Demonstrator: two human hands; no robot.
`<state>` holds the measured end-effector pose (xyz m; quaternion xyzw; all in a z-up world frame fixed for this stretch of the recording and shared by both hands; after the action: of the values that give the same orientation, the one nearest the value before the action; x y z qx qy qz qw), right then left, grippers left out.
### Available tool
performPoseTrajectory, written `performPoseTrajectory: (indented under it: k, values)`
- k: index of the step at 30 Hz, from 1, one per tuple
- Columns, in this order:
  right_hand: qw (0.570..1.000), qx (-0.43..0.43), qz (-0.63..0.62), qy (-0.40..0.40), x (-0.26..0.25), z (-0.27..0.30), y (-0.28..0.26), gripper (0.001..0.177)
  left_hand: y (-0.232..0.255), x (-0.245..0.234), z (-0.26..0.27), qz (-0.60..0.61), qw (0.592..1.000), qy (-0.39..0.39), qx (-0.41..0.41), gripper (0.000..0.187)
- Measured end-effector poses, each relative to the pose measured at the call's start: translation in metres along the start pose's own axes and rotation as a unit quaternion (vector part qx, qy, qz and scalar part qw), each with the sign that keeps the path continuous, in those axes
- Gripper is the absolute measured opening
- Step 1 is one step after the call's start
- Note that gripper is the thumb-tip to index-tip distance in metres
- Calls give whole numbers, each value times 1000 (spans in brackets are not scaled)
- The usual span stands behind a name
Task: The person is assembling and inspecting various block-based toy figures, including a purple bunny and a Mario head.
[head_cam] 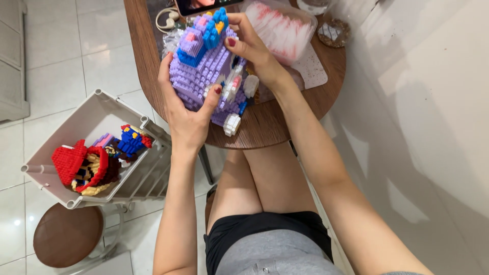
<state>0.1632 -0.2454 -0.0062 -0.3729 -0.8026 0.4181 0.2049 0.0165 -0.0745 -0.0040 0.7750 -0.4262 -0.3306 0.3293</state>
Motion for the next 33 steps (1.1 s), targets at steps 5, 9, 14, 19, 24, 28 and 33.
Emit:
performPoseTrajectory:
  k: [5,9,14,19,24,28,33]
  values:
    - [1000,28,3,8,4,8,-11,69,-6,10,11,101,993,38,-55,106]
    - [990,141,7,23,-4,18,1,69,-56,28,29,200,971,53,-123,93]
    - [977,200,-11,71,4,33,-15,70,-77,20,16,229,966,1,-120,92]
    - [968,207,43,137,8,50,-17,73,-82,3,-13,286,942,-100,-144,104]
    - [996,21,30,79,15,43,-41,84,-54,-3,-32,360,923,-128,-52,103]
    - [998,31,-16,58,25,38,-36,77,-58,-1,-28,323,945,-47,-9,86]
    - [994,26,-17,104,22,41,-26,72,-42,4,-26,291,953,-45,-78,80]
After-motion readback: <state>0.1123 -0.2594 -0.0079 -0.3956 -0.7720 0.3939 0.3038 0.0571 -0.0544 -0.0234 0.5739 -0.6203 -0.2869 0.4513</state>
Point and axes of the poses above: each hand's wrist, its own z-axis away from the middle knuckle, its own x-axis out of the palm, y = z × x, the point moved 3 cm from there along -z, towards the middle knuckle, and after that the axes turned 4 degrees about -x, right-handed, at the moved point
